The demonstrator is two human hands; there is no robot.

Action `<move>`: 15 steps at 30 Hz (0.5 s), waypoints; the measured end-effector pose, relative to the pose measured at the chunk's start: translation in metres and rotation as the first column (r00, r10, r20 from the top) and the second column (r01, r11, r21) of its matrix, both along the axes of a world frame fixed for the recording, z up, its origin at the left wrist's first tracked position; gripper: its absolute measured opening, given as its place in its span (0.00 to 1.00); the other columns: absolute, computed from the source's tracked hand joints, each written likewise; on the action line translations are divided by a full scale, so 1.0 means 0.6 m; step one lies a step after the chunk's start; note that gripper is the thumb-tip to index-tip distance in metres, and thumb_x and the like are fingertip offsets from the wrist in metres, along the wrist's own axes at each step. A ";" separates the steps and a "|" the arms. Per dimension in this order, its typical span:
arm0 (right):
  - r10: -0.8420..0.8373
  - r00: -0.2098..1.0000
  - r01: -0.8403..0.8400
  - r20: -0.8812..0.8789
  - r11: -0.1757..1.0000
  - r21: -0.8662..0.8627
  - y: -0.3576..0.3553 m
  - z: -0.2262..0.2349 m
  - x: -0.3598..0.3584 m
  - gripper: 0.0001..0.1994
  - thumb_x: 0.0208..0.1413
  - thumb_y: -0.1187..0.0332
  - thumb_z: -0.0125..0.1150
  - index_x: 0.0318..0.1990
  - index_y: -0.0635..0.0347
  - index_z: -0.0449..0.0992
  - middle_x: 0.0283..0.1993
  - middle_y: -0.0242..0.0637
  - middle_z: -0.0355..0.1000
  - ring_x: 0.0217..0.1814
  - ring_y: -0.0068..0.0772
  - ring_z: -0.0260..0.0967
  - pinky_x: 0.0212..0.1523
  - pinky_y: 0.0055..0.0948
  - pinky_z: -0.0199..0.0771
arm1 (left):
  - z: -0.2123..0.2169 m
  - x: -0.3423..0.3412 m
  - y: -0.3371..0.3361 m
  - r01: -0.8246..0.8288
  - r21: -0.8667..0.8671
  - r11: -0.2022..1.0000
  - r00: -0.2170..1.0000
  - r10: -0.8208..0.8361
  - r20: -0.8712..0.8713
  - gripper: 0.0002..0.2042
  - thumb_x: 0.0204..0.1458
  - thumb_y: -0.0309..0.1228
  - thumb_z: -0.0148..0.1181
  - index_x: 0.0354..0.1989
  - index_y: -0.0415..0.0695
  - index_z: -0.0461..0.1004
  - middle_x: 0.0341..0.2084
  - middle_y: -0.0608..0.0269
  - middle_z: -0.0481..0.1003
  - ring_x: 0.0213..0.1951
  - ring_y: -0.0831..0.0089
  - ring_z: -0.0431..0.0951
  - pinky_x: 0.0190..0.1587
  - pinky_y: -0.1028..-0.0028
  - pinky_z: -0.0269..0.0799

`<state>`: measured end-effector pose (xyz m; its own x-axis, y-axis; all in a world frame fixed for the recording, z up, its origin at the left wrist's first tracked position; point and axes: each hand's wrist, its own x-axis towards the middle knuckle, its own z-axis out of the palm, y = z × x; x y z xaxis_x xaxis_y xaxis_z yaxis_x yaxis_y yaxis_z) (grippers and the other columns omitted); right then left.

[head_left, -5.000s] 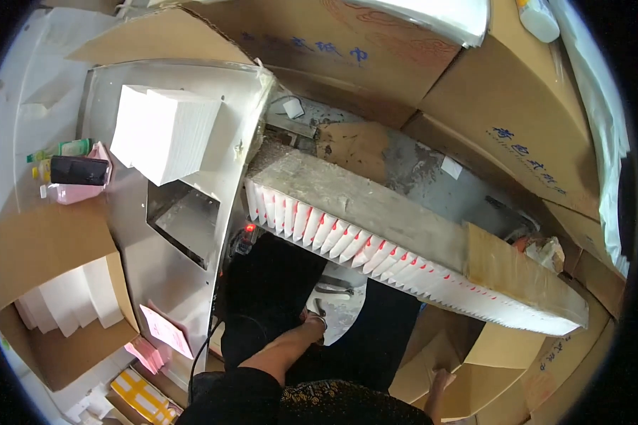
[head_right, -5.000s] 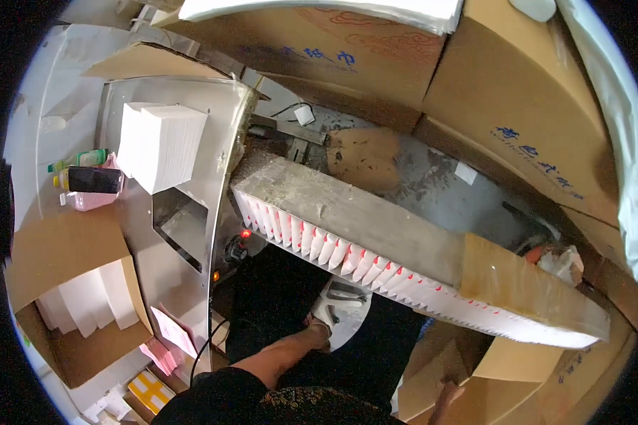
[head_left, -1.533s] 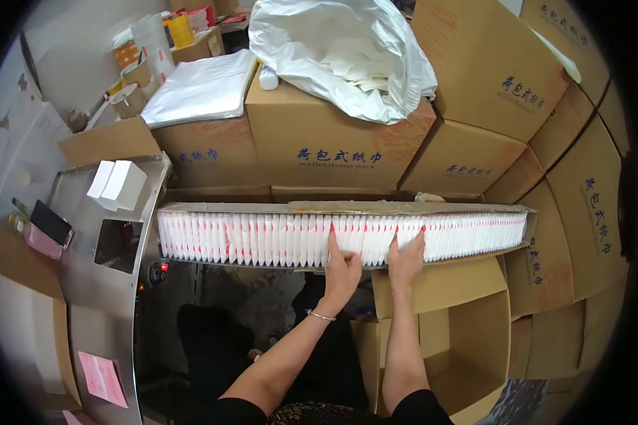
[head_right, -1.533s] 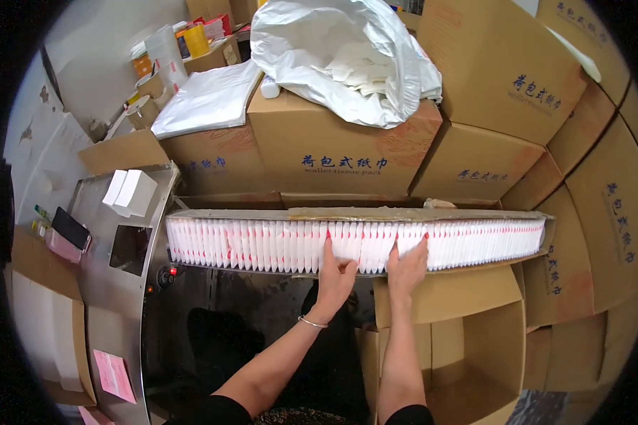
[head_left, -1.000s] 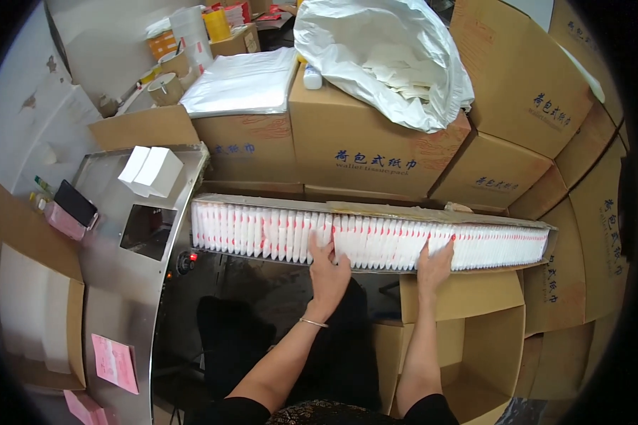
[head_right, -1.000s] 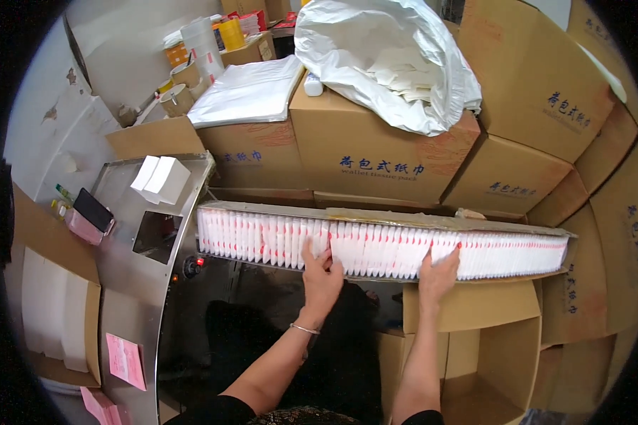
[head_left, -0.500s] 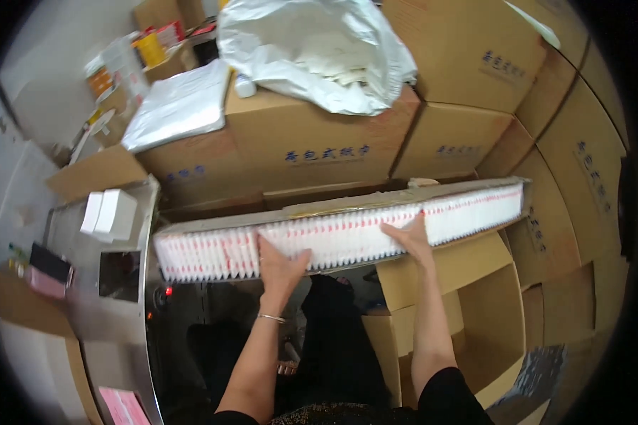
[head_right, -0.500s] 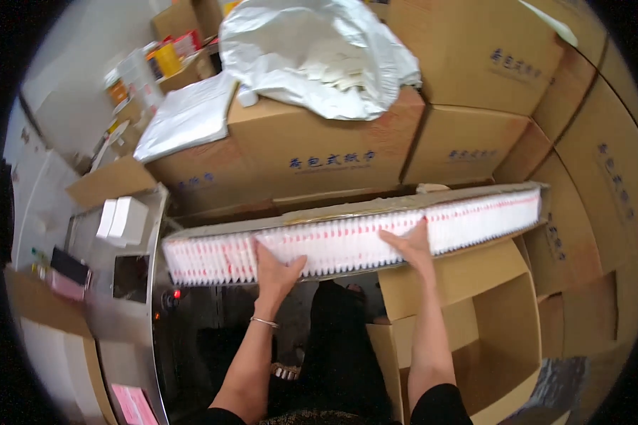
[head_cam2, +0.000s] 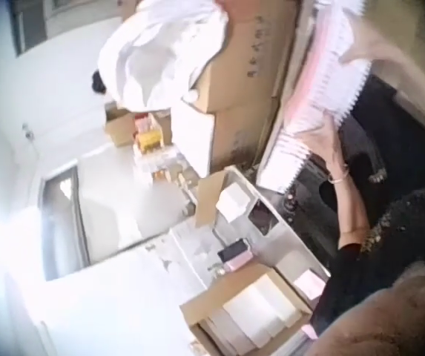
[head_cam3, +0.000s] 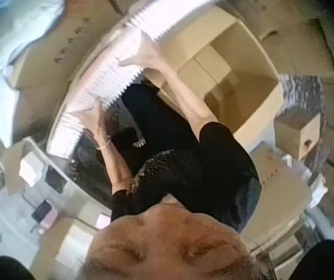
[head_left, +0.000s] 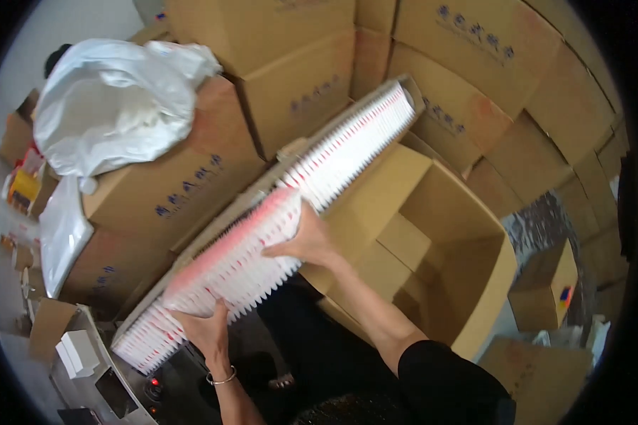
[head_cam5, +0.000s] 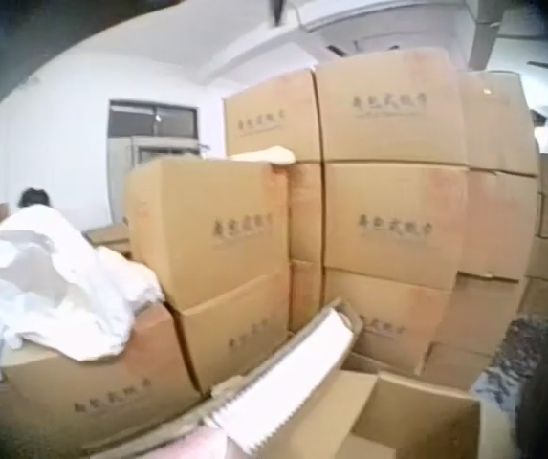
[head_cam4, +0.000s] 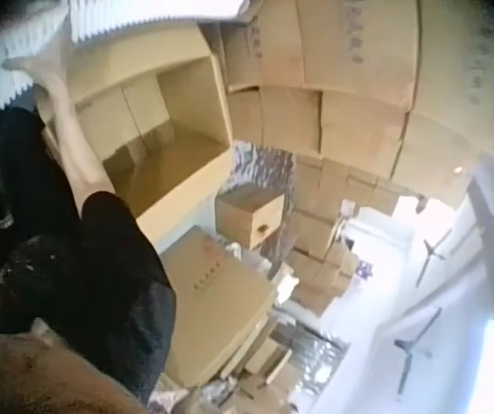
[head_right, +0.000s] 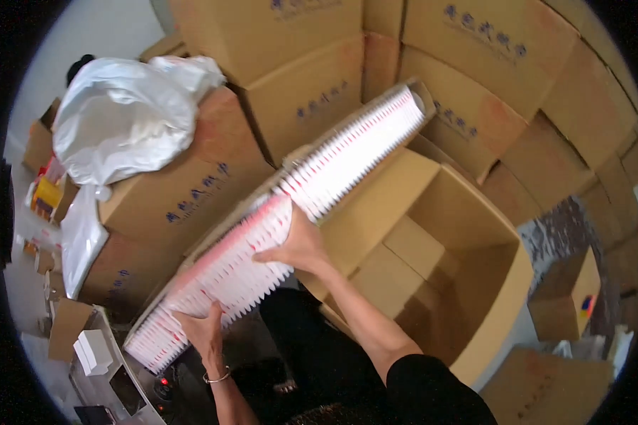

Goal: Packaging individual tissue packs and pink paper sheets into boxes and larger cardboard containers using a semi-automatic packaging machine.

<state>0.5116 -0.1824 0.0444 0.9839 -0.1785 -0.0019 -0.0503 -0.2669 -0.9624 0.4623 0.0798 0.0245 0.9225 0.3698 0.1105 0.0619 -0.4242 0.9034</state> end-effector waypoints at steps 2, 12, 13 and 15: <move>-0.156 0.974 0.141 0.164 0.985 0.100 -0.080 -0.021 -0.038 0.56 0.24 0.56 0.85 0.64 0.68 0.59 0.61 0.51 0.65 0.67 0.44 0.60 0.67 0.37 0.60 | 0.053 -0.010 -0.068 0.132 0.111 0.985 0.973 -0.150 0.174 0.40 0.35 0.34 0.73 0.59 0.31 0.61 0.47 0.42 0.72 0.49 0.49 0.74 0.55 0.60 0.70; -0.753 0.657 0.591 0.033 0.541 0.598 -0.427 -0.335 -0.415 0.36 0.55 0.64 0.65 0.68 0.64 0.55 0.65 0.41 0.64 0.66 0.38 0.62 0.67 0.41 0.59 | 0.016 -0.075 -0.576 0.571 0.701 0.427 0.574 -0.818 0.031 0.52 0.31 0.39 0.76 0.65 0.26 0.55 0.52 0.39 0.68 0.49 0.50 0.72 0.53 0.57 0.66; -0.785 0.618 0.621 -0.033 0.462 0.633 -0.431 -0.384 -0.443 0.36 0.55 0.63 0.66 0.68 0.64 0.55 0.65 0.40 0.63 0.66 0.39 0.61 0.68 0.41 0.58 | -0.022 -0.079 -0.602 0.613 0.689 0.387 0.549 -0.835 -0.020 0.54 0.31 0.40 0.76 0.67 0.27 0.53 0.53 0.39 0.68 0.50 0.51 0.72 0.55 0.58 0.66; -0.782 0.596 0.666 -0.180 0.358 0.654 -0.401 -0.465 -0.476 0.36 0.56 0.61 0.66 0.69 0.64 0.56 0.67 0.40 0.62 0.67 0.40 0.61 0.68 0.42 0.58 | -0.100 -0.063 -0.617 0.652 0.680 0.335 0.537 -0.838 -0.102 0.56 0.31 0.41 0.76 0.68 0.29 0.51 0.54 0.38 0.68 0.52 0.51 0.72 0.56 0.58 0.66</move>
<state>0.2260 -0.4230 -0.2347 0.4687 -0.8327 -0.2948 0.2229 0.4344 -0.8727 0.4242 -0.2906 -0.0357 0.6771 -0.6965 0.2375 -0.7272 -0.5837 0.3613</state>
